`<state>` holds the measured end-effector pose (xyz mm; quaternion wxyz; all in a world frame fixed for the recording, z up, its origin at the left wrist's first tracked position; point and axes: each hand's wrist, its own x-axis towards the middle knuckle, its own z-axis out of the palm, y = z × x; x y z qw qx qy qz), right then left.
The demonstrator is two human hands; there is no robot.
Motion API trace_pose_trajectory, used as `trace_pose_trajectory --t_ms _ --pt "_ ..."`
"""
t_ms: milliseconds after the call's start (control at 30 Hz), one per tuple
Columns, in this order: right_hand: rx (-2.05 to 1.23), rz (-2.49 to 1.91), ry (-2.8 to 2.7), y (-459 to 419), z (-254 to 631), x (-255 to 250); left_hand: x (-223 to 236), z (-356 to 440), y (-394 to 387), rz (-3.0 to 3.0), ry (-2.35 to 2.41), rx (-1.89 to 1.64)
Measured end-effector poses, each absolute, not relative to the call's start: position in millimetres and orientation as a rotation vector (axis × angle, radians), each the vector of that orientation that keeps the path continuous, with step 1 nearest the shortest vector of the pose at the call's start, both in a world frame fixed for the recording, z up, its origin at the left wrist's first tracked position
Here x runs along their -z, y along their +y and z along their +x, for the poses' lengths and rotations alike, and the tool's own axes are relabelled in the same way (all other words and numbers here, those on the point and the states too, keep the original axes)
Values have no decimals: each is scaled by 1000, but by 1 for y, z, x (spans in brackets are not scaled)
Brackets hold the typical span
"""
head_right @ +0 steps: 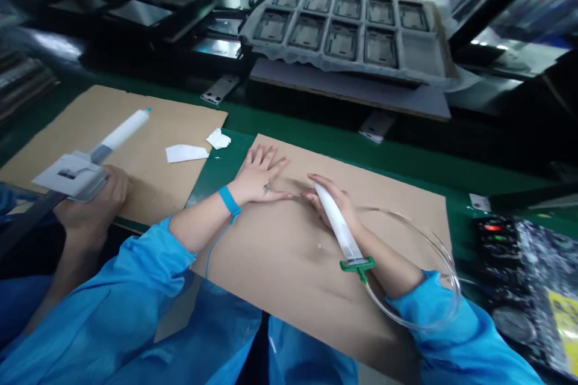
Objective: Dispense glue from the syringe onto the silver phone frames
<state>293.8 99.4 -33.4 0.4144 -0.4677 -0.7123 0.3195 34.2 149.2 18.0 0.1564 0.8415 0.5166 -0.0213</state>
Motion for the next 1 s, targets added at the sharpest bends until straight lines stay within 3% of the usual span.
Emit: trace_pose_trajectory --t_ms 100,267,467,633,1000 --pt "-907 -1137 -1831 123 276 29 -22 36 149 2346 1450 70" --pt "-578 -1151 -2108 189 216 3 -16 41 148 2376 1385 78" --pt "-617 -1146 -2410 283 106 -22 -6 45 137 2503 1403 -166" --pt "-572 -1275 -2481 343 46 -21 -8 42 134 2528 1388 -2" --pt "-217 -1729 -2357 339 102 -17 -9 39 132 2494 1387 -81"
